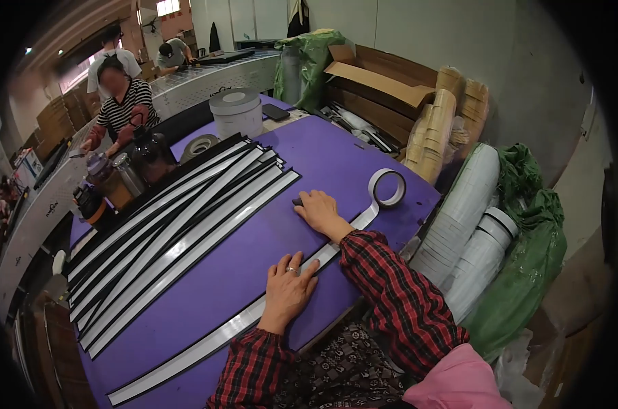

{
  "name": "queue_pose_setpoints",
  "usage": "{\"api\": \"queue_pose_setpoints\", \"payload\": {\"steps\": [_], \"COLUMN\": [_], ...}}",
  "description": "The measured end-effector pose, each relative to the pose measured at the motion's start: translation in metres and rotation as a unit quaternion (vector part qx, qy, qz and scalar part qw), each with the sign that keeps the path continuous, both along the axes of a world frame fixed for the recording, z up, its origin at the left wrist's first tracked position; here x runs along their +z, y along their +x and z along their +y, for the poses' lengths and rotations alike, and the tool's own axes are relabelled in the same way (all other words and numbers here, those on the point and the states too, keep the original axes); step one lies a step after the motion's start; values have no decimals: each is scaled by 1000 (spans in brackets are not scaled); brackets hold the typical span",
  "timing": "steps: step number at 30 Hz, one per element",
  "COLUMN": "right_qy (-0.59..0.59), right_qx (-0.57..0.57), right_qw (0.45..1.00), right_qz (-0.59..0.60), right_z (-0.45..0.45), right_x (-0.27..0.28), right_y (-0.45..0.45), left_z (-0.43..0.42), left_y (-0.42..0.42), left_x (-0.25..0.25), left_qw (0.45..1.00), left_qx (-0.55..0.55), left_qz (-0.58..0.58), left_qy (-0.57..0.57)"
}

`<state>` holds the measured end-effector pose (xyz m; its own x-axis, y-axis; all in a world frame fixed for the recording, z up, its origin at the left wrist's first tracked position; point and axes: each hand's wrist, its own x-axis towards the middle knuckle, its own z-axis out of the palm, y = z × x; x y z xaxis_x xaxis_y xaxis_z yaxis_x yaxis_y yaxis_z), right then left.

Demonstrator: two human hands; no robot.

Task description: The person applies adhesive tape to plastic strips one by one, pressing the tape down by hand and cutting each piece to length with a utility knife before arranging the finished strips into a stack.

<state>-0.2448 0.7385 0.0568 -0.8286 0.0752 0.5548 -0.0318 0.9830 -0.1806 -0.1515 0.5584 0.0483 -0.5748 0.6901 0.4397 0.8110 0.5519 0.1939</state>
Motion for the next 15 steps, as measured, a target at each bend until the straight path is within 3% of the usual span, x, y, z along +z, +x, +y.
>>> {"api": "queue_pose_setpoints", "payload": {"steps": [3,5,7,9,11,12,13,15], "right_qy": [32,-124,-176,-136,15,-10,-17,-144], "right_qx": [3,-13,-94,-137,-175,-195,-194,-202], "right_qw": [996,988,977,976,955,976,976,965], "right_qz": [77,96,74,101,238,96,101,-79], "right_z": [22,50,85,120,136,135,135,135], "right_x": [3,20,29,15,1,0,-1,-2], "right_y": [21,53,81,81,68,62,58,47], "left_z": [0,0,1,1,4,2,1,1], "left_y": [0,1,2,2,3,2,2,2], "left_x": [-1,2,2,5,4,5,5,3], "left_qw": [1000,1000,1000,1000,1000,1000,1000,1000], "left_qx": [-4,4,2,4,1,3,5,0], "left_qz": [9,12,0,5,10,14,21,24], "left_qy": [11,1,7,8,6,1,-4,-7]}}
